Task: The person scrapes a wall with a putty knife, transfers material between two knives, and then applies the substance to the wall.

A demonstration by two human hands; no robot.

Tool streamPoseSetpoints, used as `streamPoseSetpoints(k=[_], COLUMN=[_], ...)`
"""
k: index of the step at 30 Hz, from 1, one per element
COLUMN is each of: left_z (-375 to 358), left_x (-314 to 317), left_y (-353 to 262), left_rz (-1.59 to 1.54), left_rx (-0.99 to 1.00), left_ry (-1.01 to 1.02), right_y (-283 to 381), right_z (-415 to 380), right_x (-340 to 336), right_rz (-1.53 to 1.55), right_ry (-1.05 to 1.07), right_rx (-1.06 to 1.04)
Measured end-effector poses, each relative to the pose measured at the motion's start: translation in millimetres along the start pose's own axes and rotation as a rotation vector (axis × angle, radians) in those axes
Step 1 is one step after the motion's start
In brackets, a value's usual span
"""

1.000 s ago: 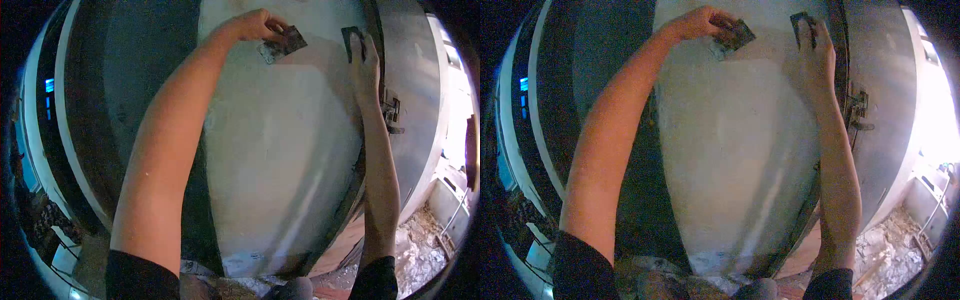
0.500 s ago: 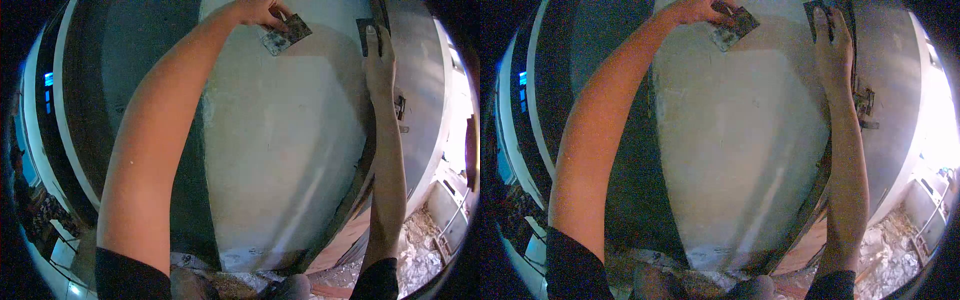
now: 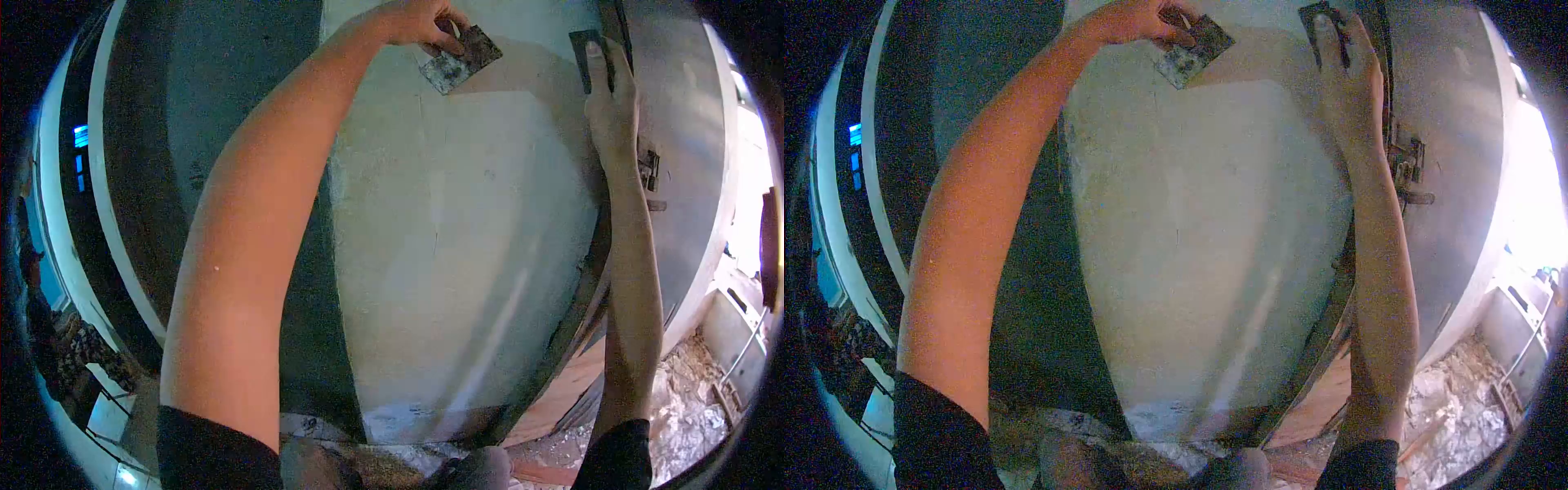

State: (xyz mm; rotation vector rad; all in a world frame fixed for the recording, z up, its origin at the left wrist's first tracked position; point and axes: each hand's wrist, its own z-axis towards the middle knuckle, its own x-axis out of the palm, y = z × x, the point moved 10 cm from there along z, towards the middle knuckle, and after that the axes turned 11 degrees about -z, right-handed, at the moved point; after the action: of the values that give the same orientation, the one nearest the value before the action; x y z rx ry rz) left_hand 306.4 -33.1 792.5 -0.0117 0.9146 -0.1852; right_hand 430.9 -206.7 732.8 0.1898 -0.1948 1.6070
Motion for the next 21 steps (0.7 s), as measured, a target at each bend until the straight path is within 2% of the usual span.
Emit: streamPoseSetpoints(k=[4,7,13,16,19,21], left_z=[-0.1,-4.6,-7.6,-8.1,-3.4,-3.8], left_x=[-1.2,-3.1,1.2,-0.7,-0.7,-0.6], left_y=[1.4,-4.4,-11.4,-6.6,-1.9,-6.0], left_rz=[-0.029,0.008,0.112,0.078,0.067,0.147], left_rx=[-0.037,-0.024,0.032,0.026,0.047,0.056], left_ry=[-0.012,-0.043,-0.013,-0.039,-0.027,-0.035], right_y=[4.2,12.5,7.1,13.0,0.9,-0.3], right_z=[-4.2,-6.6,-8.7,-11.5,-4.7,-4.0], right_x=[21.8,23.8,32.7,36.3,32.7,31.8], right_rz=[0.04,0.06,0.026,-0.017,-0.073,0.004], right_ry=[0.202,0.229,0.288,0.222,0.126,0.089], right_rx=[-0.006,-0.037,0.077,-0.064,-0.07,-0.023])
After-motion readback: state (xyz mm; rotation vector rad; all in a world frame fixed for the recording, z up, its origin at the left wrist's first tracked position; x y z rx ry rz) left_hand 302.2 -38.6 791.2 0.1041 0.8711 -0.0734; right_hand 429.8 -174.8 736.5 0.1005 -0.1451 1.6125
